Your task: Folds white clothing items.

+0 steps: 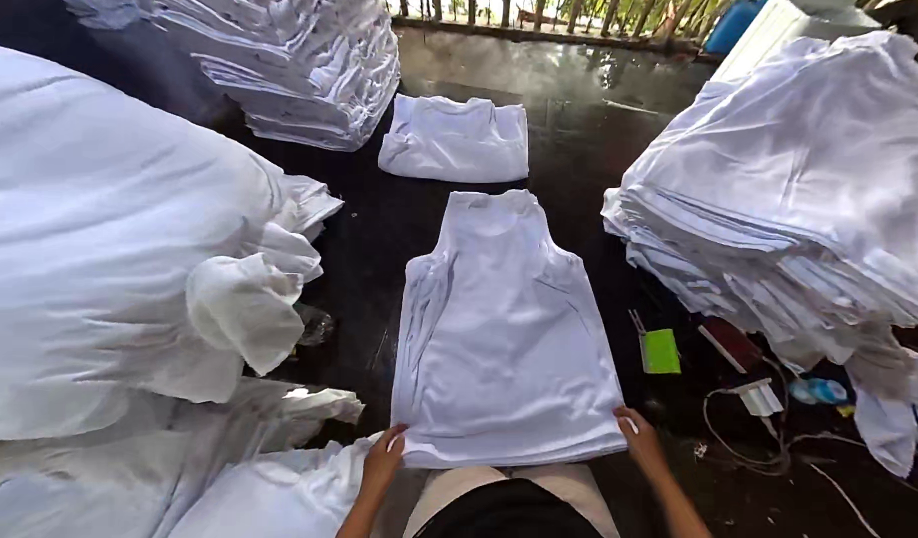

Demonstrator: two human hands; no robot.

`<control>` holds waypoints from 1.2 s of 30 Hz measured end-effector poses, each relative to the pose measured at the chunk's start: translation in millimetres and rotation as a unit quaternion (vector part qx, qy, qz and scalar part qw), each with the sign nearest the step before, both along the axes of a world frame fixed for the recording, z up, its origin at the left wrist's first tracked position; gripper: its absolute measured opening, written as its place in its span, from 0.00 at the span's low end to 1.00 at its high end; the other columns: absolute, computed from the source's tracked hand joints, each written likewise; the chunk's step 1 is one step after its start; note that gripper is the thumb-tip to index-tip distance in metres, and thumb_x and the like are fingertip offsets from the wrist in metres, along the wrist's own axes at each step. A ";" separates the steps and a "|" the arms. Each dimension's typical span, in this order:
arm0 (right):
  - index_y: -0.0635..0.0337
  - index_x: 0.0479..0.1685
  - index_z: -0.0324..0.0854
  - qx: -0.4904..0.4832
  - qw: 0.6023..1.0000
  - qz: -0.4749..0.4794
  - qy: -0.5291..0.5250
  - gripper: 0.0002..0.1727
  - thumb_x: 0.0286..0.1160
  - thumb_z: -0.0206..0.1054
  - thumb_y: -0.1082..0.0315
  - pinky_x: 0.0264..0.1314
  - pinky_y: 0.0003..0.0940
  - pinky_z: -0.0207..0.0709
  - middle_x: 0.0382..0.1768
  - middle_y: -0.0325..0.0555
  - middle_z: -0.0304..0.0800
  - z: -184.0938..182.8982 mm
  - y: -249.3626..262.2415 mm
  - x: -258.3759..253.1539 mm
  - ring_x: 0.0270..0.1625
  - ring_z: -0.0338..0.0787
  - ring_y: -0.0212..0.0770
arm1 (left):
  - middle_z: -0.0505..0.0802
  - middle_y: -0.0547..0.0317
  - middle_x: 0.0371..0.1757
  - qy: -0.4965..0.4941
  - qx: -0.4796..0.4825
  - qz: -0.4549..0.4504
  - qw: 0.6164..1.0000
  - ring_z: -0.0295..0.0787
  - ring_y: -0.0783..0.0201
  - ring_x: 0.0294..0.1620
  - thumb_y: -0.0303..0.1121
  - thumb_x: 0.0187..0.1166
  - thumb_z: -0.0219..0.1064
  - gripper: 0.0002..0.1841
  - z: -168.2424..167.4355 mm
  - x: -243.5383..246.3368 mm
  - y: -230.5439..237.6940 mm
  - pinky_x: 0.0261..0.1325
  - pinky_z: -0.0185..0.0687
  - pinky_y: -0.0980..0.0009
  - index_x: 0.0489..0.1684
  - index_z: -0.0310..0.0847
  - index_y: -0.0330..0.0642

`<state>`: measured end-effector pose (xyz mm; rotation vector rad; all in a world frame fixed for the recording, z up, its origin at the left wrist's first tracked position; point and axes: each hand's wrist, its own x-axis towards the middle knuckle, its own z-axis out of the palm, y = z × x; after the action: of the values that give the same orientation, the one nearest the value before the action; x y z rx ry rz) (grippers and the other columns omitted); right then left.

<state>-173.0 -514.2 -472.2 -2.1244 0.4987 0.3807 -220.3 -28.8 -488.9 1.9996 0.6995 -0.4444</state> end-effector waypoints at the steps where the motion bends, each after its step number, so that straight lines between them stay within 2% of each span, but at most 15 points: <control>1: 0.77 0.65 0.81 -0.046 0.998 0.028 0.036 0.17 0.85 0.58 0.76 0.83 0.56 0.66 0.68 0.74 0.82 3.7 -4.2 -1.9 0.75 0.79 0.66 | 0.85 0.30 0.72 0.023 0.031 -0.020 0.999 0.79 0.34 0.76 0.28 0.87 0.59 0.18 2.4 -1.5 0.5 0.80 0.68 0.39 0.69 0.81 0.28; 4: 0.68 0.63 0.87 -0.187 0.979 0.066 0.055 0.17 0.82 0.63 0.70 0.81 0.70 0.61 0.72 0.75 0.77 25.7 5.6 13.9 0.79 0.71 0.76 | 0.81 0.21 0.70 -0.029 0.189 -0.049 0.980 0.74 0.25 0.75 0.31 0.83 0.65 0.18 22.0 18.4 -10.8 0.79 0.66 0.35 0.62 0.86 0.27; 7: 0.73 0.62 0.85 -0.182 0.972 0.138 -0.062 0.17 0.84 0.59 0.70 0.80 0.63 0.68 0.69 0.73 0.81 22.9 43.1 56.8 0.76 0.78 0.70 | 0.86 0.24 0.63 -0.193 0.215 -0.165 0.943 0.80 0.26 0.70 0.27 0.80 0.63 0.14 28.6 73.2 -47.0 0.75 0.71 0.35 0.56 0.89 0.27; 9: 0.73 0.67 0.83 -0.133 0.964 0.211 -0.097 0.19 0.85 0.58 0.72 0.83 0.57 0.68 0.71 0.71 0.81 7.4 77.2 93.9 0.77 0.79 0.67 | 0.88 0.29 0.66 -0.210 0.184 -0.267 0.922 0.81 0.30 0.72 0.25 0.81 0.62 0.15 16.4 117.9 -72.2 0.76 0.71 0.36 0.60 0.89 0.31; 11: 0.67 0.75 0.79 -0.135 0.950 0.269 -0.079 0.22 0.86 0.58 0.69 0.86 0.57 0.64 0.79 0.67 0.75 -7.0 101.7 134.7 0.83 0.74 0.64 | 0.83 0.31 0.74 -0.162 0.205 -0.313 0.913 0.75 0.32 0.78 0.29 0.85 0.59 0.19 6.8 162.7 -83.8 0.82 0.64 0.37 0.70 0.84 0.36; 14: 0.65 0.79 0.76 -0.212 0.947 0.230 -0.076 0.25 0.85 0.60 0.67 0.87 0.65 0.58 0.82 0.68 0.70 -13.9 105.0 197.8 0.85 0.68 0.68 | 0.77 0.24 0.78 -0.104 0.279 -0.210 0.931 0.71 0.28 0.81 0.35 0.87 0.57 0.24 12.4 226.9 -68.2 0.82 0.62 0.35 0.79 0.75 0.33; 17: 0.70 0.74 0.78 -0.259 0.956 0.121 -0.070 0.27 0.80 0.67 0.62 0.81 0.70 0.60 0.77 0.74 0.72 -7.0 83.5 248.5 0.82 0.70 0.73 | 0.75 0.19 0.76 -0.052 0.292 -0.039 0.954 0.69 0.24 0.79 0.39 0.80 0.69 0.30 29.3 270.6 -38.4 0.78 0.64 0.33 0.77 0.74 0.28; 20: 0.72 0.75 0.73 -0.228 0.973 0.007 -0.026 0.32 0.75 0.73 0.61 0.79 0.64 0.65 0.77 0.74 0.71 -0.8 68.5 278.6 0.80 0.71 0.72 | 0.68 0.22 0.82 0.029 0.255 0.067 0.964 0.64 0.28 0.83 0.39 0.69 0.79 0.42 33.6 295.3 -20.6 0.79 0.68 0.38 0.82 0.64 0.25; 22: 0.73 0.80 0.65 -0.168 0.985 -0.040 0.012 0.38 0.76 0.74 0.60 0.80 0.62 0.65 0.77 0.74 0.70 -2.7 63.0 289.5 0.81 0.70 0.70 | 0.64 0.22 0.85 0.069 0.228 0.074 0.968 0.60 0.28 0.86 0.42 0.72 0.78 0.43 27.4 301.6 -15.6 0.80 0.65 0.38 0.83 0.62 0.25; 24: 0.76 0.79 0.66 -0.103 0.992 -0.045 0.050 0.37 0.80 0.71 0.56 0.82 0.61 0.64 0.75 0.75 0.73 -4.9 60.6 297.8 0.80 0.72 0.69 | 0.70 0.22 0.82 0.075 0.209 0.068 0.973 0.63 0.29 0.85 0.44 0.76 0.74 0.41 26.2 302.7 -15.7 0.83 0.63 0.39 0.82 0.64 0.23; 28: 0.76 0.63 0.82 0.014 0.998 -0.033 0.058 0.24 0.86 0.66 0.60 0.78 0.57 0.68 0.64 0.71 0.85 3.3 60.3 299.5 0.71 0.82 0.61 | 0.84 0.25 0.67 0.072 0.103 0.106 0.986 0.80 0.36 0.73 0.45 0.85 0.66 0.30 30.5 300.0 -20.7 0.77 0.69 0.42 0.68 0.76 0.21; 30: 0.73 0.66 0.81 0.088 0.995 -0.035 0.029 0.21 0.87 0.64 0.62 0.76 0.50 0.71 0.65 0.66 0.86 15.1 55.6 290.1 0.70 0.84 0.52 | 0.87 0.30 0.62 0.062 0.009 0.143 0.988 0.84 0.43 0.63 0.46 0.86 0.63 0.27 34.1 293.6 -18.4 0.69 0.75 0.44 0.63 0.79 0.24; 32: 0.71 0.65 0.81 0.146 0.988 -0.042 0.003 0.20 0.89 0.61 0.63 0.69 0.43 0.80 0.59 0.59 0.89 40.6 47.0 273.8 0.61 0.88 0.42 | 0.87 0.39 0.58 0.032 -0.085 0.169 0.981 0.84 0.54 0.56 0.44 0.90 0.58 0.23 57.6 274.9 -17.2 0.62 0.78 0.52 0.65 0.78 0.28; 34: 0.71 0.61 0.82 0.189 0.979 -0.078 -0.004 0.17 0.89 0.59 0.64 0.56 0.36 0.86 0.47 0.51 0.92 84.4 35.1 249.5 0.48 0.91 0.34 | 0.91 0.52 0.48 -0.023 -0.150 0.186 0.971 0.89 0.65 0.47 0.39 0.91 0.54 0.18 95.0 238.3 -10.7 0.53 0.86 0.62 0.61 0.80 0.34; 36: 0.64 0.51 0.82 0.222 0.969 -0.107 -0.031 0.13 0.88 0.55 0.66 0.45 0.28 0.89 0.34 0.37 0.92 139.1 18.3 222.4 0.37 0.92 0.27 | 0.94 0.68 0.37 -0.115 -0.184 0.210 0.953 0.92 0.76 0.38 0.37 0.87 0.50 0.13 137.2 196.8 -0.4 0.43 0.91 0.73 0.49 0.82 0.46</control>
<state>49.5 -495.9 -333.1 -1.6275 0.5446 0.2710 -23.5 -29.2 -351.7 1.4710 0.8027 -0.0736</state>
